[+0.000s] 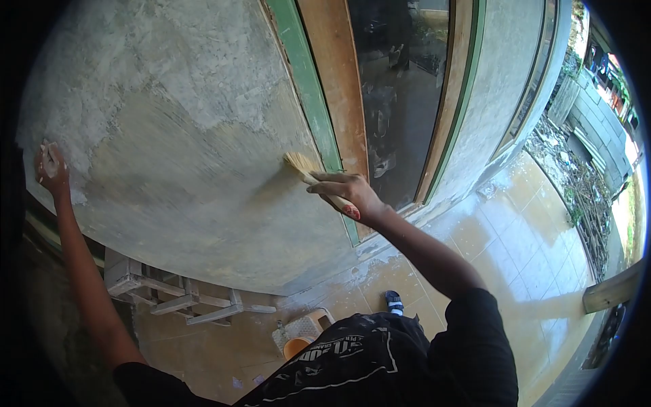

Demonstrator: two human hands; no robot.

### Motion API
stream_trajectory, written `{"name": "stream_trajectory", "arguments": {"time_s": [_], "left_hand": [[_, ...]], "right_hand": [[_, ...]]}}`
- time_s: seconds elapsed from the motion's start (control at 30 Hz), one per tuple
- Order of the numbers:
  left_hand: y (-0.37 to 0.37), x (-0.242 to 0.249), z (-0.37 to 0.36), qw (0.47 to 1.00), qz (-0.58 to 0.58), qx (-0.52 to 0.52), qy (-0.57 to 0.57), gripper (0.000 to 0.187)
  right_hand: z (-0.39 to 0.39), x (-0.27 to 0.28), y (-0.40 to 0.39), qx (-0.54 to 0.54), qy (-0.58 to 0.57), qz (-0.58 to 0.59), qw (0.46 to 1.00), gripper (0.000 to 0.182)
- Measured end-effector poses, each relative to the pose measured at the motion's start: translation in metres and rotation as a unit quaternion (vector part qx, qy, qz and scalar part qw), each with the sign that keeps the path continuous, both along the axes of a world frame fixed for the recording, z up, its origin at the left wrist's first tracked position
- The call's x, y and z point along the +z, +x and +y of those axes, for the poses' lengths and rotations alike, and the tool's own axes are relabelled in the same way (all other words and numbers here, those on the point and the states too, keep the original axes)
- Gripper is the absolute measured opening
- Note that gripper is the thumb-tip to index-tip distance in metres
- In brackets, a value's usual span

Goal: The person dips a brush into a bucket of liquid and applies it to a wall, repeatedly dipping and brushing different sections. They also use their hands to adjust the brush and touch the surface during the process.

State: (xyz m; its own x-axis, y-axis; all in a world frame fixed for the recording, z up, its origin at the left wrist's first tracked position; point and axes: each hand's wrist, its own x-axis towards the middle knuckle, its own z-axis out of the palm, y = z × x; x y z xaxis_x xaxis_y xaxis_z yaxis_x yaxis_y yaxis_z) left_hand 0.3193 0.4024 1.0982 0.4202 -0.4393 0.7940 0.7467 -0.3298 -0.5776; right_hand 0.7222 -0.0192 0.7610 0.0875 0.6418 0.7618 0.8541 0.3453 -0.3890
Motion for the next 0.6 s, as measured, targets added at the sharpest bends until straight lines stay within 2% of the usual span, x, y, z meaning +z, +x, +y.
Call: {"name": "stream_trajectory", "arguments": {"time_s": [0.03, 0.1, 0.17, 0.2, 0.23, 0.27, 0.3, 0.37, 0.4, 0.43, 0.47, 0.5, 0.53, 0.6], "left_hand": [[0.003, 0.001, -0.003, 1.0, 0.002, -0.025, 0.004, 0.016], [0.01, -0.006, -0.017, 0.999, 0.024, -0.004, 0.036, 0.017], [0.036, -0.029, -0.049, 0.973, -0.038, -0.174, -0.145, 0.015], [0.053, -0.046, -0.076, 0.963, 0.008, -0.198, -0.185, 0.014], [0.071, -0.067, -0.11, 0.946, 0.042, -0.232, -0.221, 0.012], [0.095, -0.094, -0.151, 0.923, 0.086, -0.274, -0.256, 0.011], [0.117, -0.121, -0.195, 0.892, 0.133, -0.319, -0.292, 0.011], [0.151, -0.171, -0.259, 0.822, 0.202, -0.406, -0.345, 0.016], [0.162, -0.196, -0.278, 0.771, 0.239, -0.461, -0.369, 0.014], [0.178, -0.217, -0.302, 0.741, 0.206, -0.521, -0.371, 0.016], [0.184, -0.237, -0.314, 0.694, 0.195, -0.533, -0.442, 0.016], [0.189, -0.253, -0.324, 0.642, 0.184, -0.541, -0.511, 0.017], [0.193, -0.262, -0.333, 0.641, 0.182, -0.541, -0.513, 0.017], [0.202, -0.275, -0.345, 0.557, 0.124, -0.44, -0.693, 0.021]], "right_hand": [[-0.001, -0.007, -0.01, -0.001, 0.012, 0.063, 0.998, 0.011], [-0.009, 0.0, -0.018, -0.02, -0.059, 0.137, 0.989, 0.009], [-0.003, 0.026, -0.011, -0.011, -0.074, 0.159, 0.984, 0.009], [-0.002, 0.049, -0.009, -0.041, -0.025, 0.139, 0.989, 0.009], [0.012, 0.058, 0.003, -0.032, 0.074, 0.161, 0.984, 0.01], [0.004, 0.092, 0.0, -0.061, 0.088, 0.168, 0.98, 0.009], [0.01, 0.106, 0.004, -0.045, 0.171, 0.178, 0.968, 0.008], [0.005, 0.121, -0.008, -0.081, 0.236, 0.173, 0.953, 0.008], [0.011, 0.112, -0.011, -0.07, 0.283, 0.147, 0.945, 0.01], [0.019, 0.093, -0.011, -0.058, 0.329, 0.121, 0.935, 0.011], [0.025, 0.068, -0.01, -0.069, 0.311, 0.092, 0.943, 0.014], [0.026, 0.034, -0.008, -0.094, 0.24, 0.096, 0.961, 0.016], [0.029, 0.002, -0.007, -0.108, 0.202, 0.077, 0.97, 0.018], [0.021, -0.029, -0.025, -0.11, 0.158, 0.154, 0.969, 0.013]]}}
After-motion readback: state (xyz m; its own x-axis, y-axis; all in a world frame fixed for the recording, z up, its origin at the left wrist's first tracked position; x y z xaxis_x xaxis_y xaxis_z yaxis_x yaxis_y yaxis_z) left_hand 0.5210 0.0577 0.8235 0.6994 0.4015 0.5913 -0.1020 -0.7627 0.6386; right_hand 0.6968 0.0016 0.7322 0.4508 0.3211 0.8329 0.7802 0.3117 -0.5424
